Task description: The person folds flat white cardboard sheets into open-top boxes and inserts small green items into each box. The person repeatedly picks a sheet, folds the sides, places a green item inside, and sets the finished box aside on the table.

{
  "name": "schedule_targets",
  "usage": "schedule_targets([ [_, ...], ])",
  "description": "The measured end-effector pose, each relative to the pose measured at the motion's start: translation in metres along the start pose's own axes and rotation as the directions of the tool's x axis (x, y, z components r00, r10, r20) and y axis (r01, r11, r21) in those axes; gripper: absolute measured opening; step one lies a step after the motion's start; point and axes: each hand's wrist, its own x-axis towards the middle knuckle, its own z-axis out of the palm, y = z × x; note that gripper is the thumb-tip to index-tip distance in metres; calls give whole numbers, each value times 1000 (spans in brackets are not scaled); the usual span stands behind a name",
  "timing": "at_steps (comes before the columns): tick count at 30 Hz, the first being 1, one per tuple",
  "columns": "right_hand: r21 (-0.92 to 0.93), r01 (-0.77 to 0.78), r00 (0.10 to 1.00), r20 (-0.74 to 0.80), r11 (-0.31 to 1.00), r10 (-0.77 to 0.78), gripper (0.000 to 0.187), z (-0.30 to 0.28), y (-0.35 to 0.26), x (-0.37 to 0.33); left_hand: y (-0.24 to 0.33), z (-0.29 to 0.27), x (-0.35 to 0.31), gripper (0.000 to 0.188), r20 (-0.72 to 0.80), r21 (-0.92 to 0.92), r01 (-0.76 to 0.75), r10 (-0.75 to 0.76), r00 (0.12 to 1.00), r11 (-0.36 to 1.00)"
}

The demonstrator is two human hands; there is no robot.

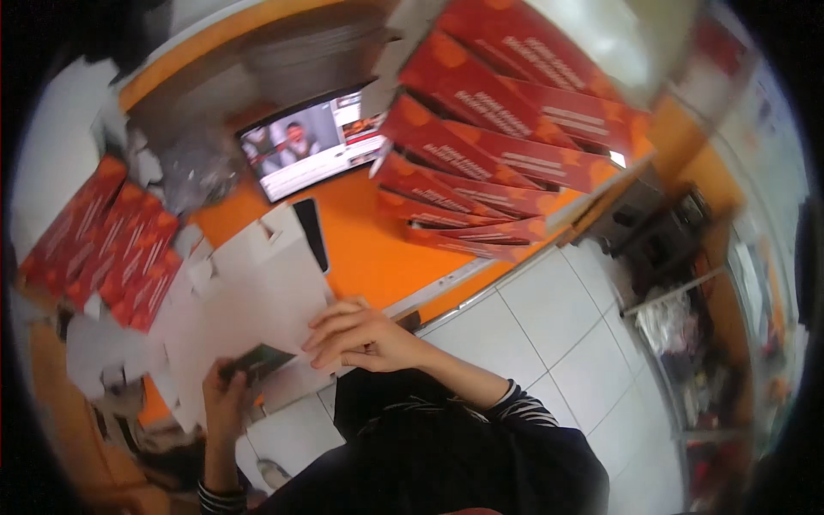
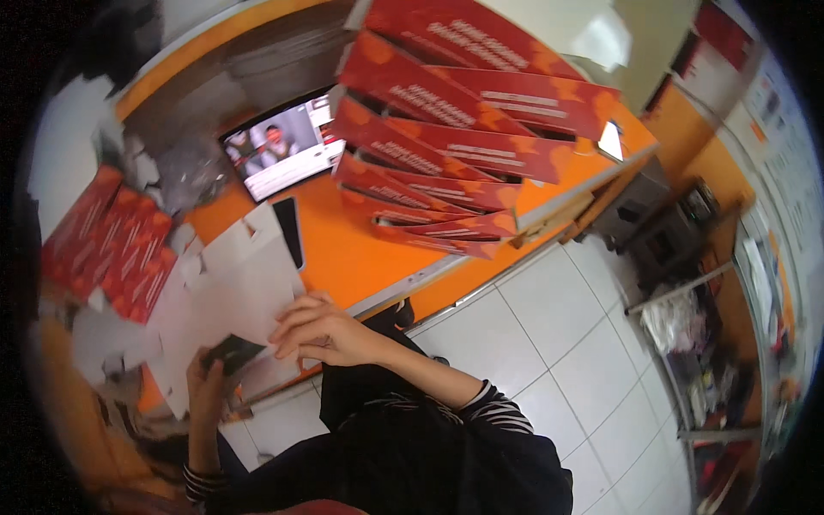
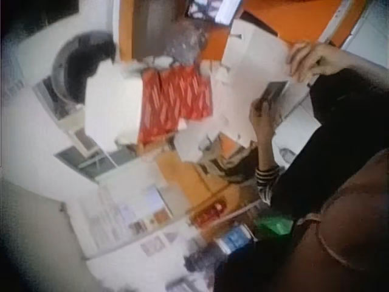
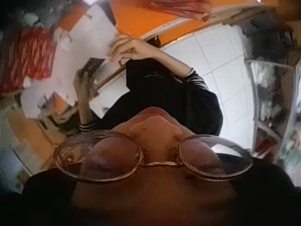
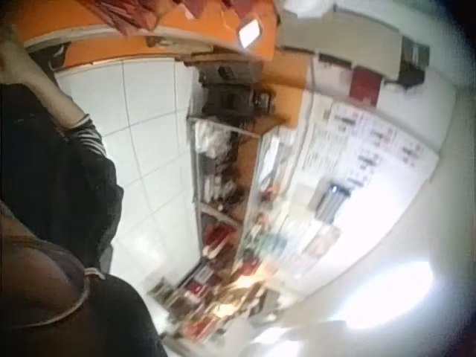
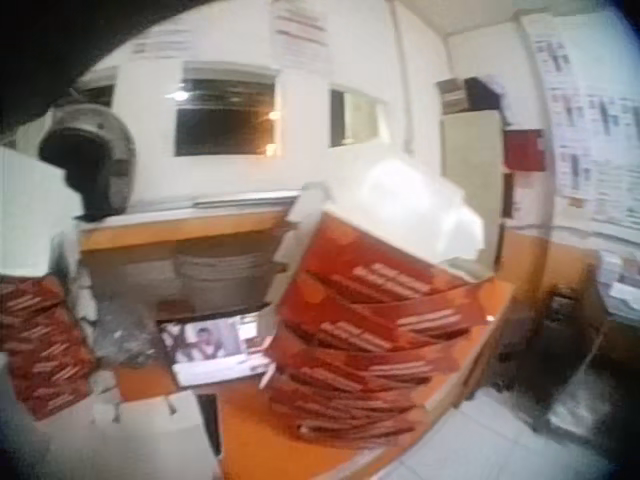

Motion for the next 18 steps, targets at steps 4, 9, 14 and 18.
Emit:
schedule_targets([
  [4,-100,129,990,-39,987,-133,22,8,-12,32,11,1,-12,21,-74,-124,-183,175,982,975],
  [9,-72,276,957,-74,958,-281,27,22,-13,69,28,20,-34,16,-307,-54,-283,254,917,958],
  [14,-243,414,898,-47,877,-437,27,46,-21,78,21,42,-32,11,-462,291,-459,543,701,840],
  [18,-342,218,933,-204,914,-298,26,49,-13,73,21,63,-30,11,-504,277,-431,512,696,859],
])
